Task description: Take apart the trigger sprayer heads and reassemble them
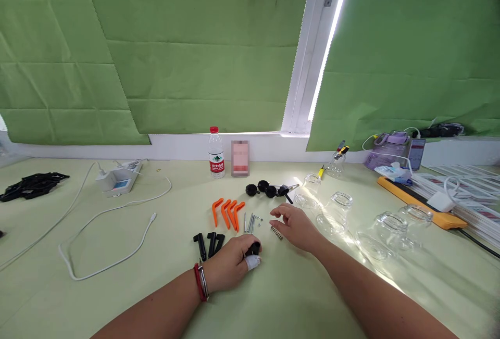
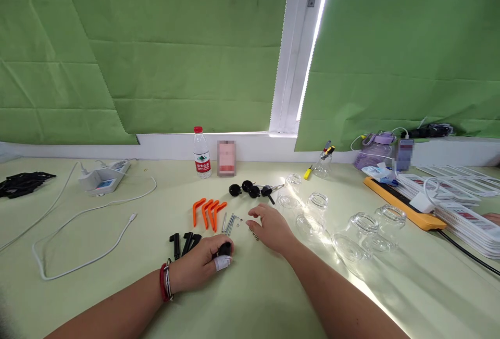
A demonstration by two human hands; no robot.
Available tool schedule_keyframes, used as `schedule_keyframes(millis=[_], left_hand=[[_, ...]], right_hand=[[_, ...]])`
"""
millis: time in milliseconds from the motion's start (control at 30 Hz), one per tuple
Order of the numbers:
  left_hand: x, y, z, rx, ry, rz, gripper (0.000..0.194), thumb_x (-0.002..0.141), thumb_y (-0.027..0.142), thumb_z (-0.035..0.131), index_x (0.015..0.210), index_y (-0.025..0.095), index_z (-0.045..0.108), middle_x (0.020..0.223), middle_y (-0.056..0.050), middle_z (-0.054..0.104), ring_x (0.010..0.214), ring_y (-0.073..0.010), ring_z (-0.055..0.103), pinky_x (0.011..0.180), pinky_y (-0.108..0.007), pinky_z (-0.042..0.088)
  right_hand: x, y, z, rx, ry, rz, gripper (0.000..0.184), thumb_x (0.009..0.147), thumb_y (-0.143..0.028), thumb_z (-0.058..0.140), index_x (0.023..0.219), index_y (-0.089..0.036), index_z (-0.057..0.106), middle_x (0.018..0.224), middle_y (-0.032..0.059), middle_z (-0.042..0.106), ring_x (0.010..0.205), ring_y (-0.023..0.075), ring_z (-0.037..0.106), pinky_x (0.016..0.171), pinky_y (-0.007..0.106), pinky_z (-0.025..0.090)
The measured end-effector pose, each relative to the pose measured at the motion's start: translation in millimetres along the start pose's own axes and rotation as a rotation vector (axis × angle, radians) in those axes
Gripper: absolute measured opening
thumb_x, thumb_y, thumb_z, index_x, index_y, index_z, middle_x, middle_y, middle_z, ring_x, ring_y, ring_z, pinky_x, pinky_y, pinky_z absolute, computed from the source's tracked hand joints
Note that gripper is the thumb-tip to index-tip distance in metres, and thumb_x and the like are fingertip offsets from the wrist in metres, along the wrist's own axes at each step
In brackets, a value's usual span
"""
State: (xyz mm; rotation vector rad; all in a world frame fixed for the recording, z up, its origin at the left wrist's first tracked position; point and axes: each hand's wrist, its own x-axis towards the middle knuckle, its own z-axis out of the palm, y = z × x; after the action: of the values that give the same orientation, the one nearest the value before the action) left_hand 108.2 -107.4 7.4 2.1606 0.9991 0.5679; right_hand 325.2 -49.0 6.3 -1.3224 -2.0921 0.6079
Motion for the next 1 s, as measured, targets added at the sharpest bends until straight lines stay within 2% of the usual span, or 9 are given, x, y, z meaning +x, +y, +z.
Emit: schedule_keyframes(millis=[100, 167, 333, 467, 567, 700, 833, 1000], left_hand=[[0, -1, 0.8, 0.009, 0.002, -0.004, 0.005, 0.082, 0.02, 0.046, 0.084, 0.019, 0.05, 0.081, 0.001, 0.053, 0.072, -0.0129, 0.045, 0.066, -0.023, 0.038], [-1, -2, 1.4, 0.014, 0.001, -0.002, 0.005, 0.082, 0.02, 0.045, 0.084, 0.019, 0.05, 0.081, 0.001, 0.053, 0.072, -0.0127, 0.046, 0.065, -0.023, 0.038], [-1, -2, 1.6, 0.012, 0.007, -0.005, 0.006, 0.082, 0.02, 0.045, 0.084, 0.019, 0.05, 0.082, 0.001, 0.053, 0.071, -0.0127, 0.045, 0.065, -0.023, 0.038], [0, 0, 0.5, 0.011, 0.003, -0.01, 0.005, 0.081, 0.02, 0.045, 0.083, 0.019, 0.05, 0.081, 0.0, 0.052, 0.071, -0.0127, 0.044, 0.065, -0.023, 0.038], [0, 1, -0.2, 0.012, 0.001, -0.012, 0.005, 0.081, 0.019, 0.046, 0.082, 0.019, 0.051, 0.08, 0.001, 0.052, 0.07, -0.0127, 0.044, 0.064, -0.023, 0.038], [1, 1, -0.2, 0.013, 0.001, 0.001, 0.006, 0.08, 0.017, 0.045, 0.081, 0.019, 0.05, 0.079, 0.001, 0.052, 0.07, -0.0126, 0.045, 0.064, -0.023, 0.038], [1, 0, 0.5, -0.005, 0.003, 0.004, 0.003, 0.08, 0.018, 0.046, 0.081, 0.019, 0.049, 0.08, 0.001, 0.052, 0.071, -0.0126, 0.045, 0.065, -0.023, 0.038], [1, 0, 0.9, 0.001, 0.01, -0.004, 0.003, 0.08, 0.019, 0.046, 0.081, 0.019, 0.049, 0.077, 0.002, 0.05, 0.068, -0.0119, 0.043, 0.062, -0.022, 0.037]], right_hand=[[-1, 6, -1, -0.181, -0.059, 0.123, 0.036, 0.075, -0.037, 0.06, 0.106, -0.019, 0.061, 0.093, 0.0053, 0.061, 0.077, 0.0176, 0.054, 0.065, 0.028, 0.039], [-2, 7, 0, -0.229, -0.114, 0.139, 0.038, 0.074, -0.035, 0.06, 0.108, -0.018, 0.06, 0.091, 0.0056, 0.062, 0.08, 0.0189, 0.055, 0.065, 0.028, 0.038], [-3, 1, 5, -0.23, -0.198, 0.094, 0.031, 0.075, -0.02, 0.053, 0.105, -0.019, 0.063, 0.074, 0.0025, 0.063, 0.067, 0.0148, 0.054, 0.058, 0.025, 0.035], [-4, -3, 6, -0.196, -0.2, -0.03, 0.029, 0.076, -0.016, 0.051, 0.1, -0.018, 0.066, 0.073, 0.0043, 0.063, 0.068, 0.0166, 0.053, 0.061, 0.027, 0.037], [-6, -5, 7, -0.054, -0.226, -0.072, 0.028, 0.078, -0.019, 0.05, 0.102, -0.018, 0.066, 0.074, 0.004, 0.061, 0.065, 0.0156, 0.051, 0.061, 0.028, 0.039], [-8, -13, 9, 0.271, -0.251, -0.051, 0.024, 0.083, -0.025, 0.048, 0.101, -0.018, 0.063, 0.072, 0.0013, 0.057, 0.059, 0.0117, 0.046, 0.056, 0.025, 0.038], [-11, -28, 7, 0.579, -0.216, -0.049, 0.02, 0.084, -0.031, 0.052, 0.097, -0.017, 0.059, 0.07, -0.0011, 0.052, 0.059, 0.0095, 0.043, 0.056, 0.023, 0.038], [-17, -37, 7, 0.652, -0.149, -0.11, 0.021, 0.085, -0.033, 0.055, 0.099, -0.018, 0.058, 0.076, 0.0003, 0.053, 0.067, 0.0109, 0.047, 0.063, 0.025, 0.042]])
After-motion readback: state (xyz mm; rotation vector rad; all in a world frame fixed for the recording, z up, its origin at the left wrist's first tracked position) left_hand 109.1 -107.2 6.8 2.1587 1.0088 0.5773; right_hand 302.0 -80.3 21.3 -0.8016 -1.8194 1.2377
